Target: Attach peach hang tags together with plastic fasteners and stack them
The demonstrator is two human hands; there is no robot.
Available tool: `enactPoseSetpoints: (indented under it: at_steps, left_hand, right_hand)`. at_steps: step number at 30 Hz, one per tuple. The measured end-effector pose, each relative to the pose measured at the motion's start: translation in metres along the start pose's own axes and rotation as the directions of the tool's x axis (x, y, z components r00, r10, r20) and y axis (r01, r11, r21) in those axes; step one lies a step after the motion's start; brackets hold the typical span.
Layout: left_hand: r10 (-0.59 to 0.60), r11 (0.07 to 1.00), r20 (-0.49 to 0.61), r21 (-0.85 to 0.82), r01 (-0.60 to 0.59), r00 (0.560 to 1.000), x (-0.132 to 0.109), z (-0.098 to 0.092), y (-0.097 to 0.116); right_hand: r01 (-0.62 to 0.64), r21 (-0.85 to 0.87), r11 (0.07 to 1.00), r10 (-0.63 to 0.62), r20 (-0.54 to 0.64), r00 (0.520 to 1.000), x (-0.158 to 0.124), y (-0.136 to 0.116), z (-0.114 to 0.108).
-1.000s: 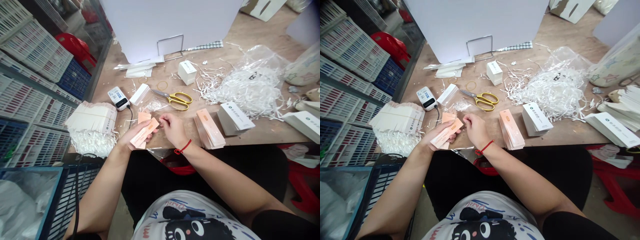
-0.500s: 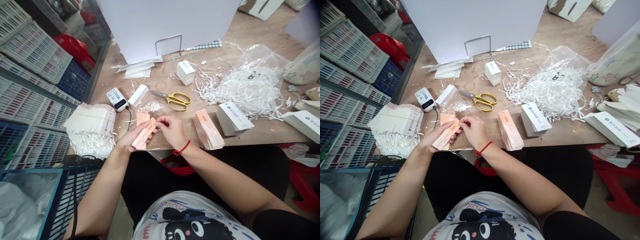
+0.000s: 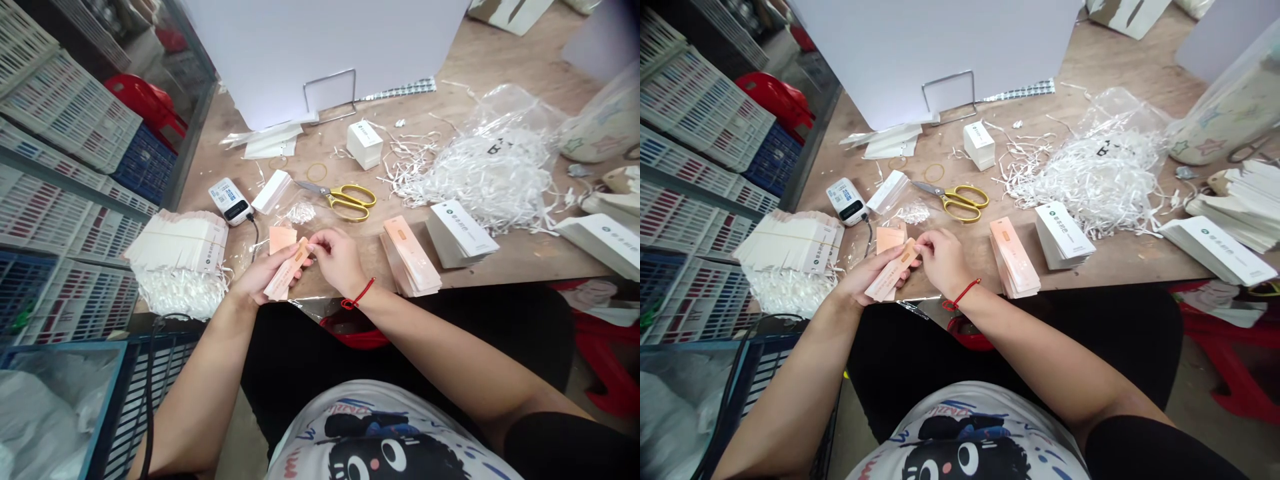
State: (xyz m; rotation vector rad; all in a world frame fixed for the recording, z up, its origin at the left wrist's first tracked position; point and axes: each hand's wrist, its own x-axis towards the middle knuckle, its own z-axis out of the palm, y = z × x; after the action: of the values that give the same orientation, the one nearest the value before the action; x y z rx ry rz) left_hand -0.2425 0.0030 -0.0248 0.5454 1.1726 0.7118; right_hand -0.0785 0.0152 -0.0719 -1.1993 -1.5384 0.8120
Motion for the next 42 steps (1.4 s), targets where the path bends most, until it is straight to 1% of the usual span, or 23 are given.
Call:
enactPoseSetpoints:
  at_steps: [5,8,10,13,16,18,23,26,30,33,39,42]
  left_hand:
    - [0.012,1.000,0.004,-0.021,-0.012,1.000,-0.001,0.000,-0.002]
    - [0.013,0.997,0.020,-0.070,-0.012,1.000,0.000,-0.003,-0.003]
    - [0.007,0.995,0.031,-0.096,-0.004,1.000,0.001,-0.004,-0.003]
    - [0.004,0.996,0.024,-0.092,-0.002,1.000,0.001,-0.005,-0.003]
    - [0.001,0.996,0.017,-0.093,0.001,1.000,0.001,-0.004,-0.002]
    - [0.004,0.995,0.020,-0.097,-0.002,1.000,0.000,-0.003,-0.002]
    - [0.019,0.998,-0.008,-0.065,-0.019,1.000,0.000,-0.002,-0.002]
    - [0.022,0.999,-0.021,-0.045,-0.023,1.000,-0.001,0.000,-0.002]
    - [0.016,1.000,-0.050,-0.006,-0.017,0.999,-0.002,0.004,-0.002]
    - [0.029,0.999,-0.055,0.017,-0.028,0.998,-0.003,0.006,-0.002]
    - [0.079,0.996,-0.072,0.048,-0.076,0.994,-0.003,0.007,-0.004]
    - [0.080,0.996,-0.084,0.047,-0.077,0.993,-0.003,0.008,-0.004]
  right_hand:
    - [0.052,-0.058,0.997,-0.050,0.049,0.998,0.001,0.003,0.001]
    - [0.060,-0.068,0.996,-0.057,0.045,0.997,0.001,0.004,0.001]
    - [0.039,-0.039,0.998,-0.039,0.020,0.999,0.001,0.004,0.001]
    - [-0.024,0.057,0.998,0.024,-0.004,1.000,0.001,0.004,0.001]
    - [-0.079,0.159,0.984,0.076,0.030,0.997,0.000,0.005,0.002]
    - [-0.086,0.183,0.979,0.080,0.043,0.996,0.000,0.006,0.003]
    - [0.011,0.068,0.998,-0.010,-0.021,1.000,0.001,0.004,0.002]
    - [0.047,0.030,0.998,-0.046,-0.011,0.999,0.000,0.001,0.002]
    - [0.033,-0.033,0.999,-0.033,-0.005,0.999,-0.002,-0.003,0.002]
    - [0.030,-0.042,0.999,-0.031,-0.007,1.000,-0.003,-0.004,0.001]
    - [0.033,-0.068,0.997,-0.033,0.001,0.999,-0.003,0.000,0.003]
    - [0.048,-0.079,0.996,-0.048,0.008,0.999,-0.003,0.002,0.004]
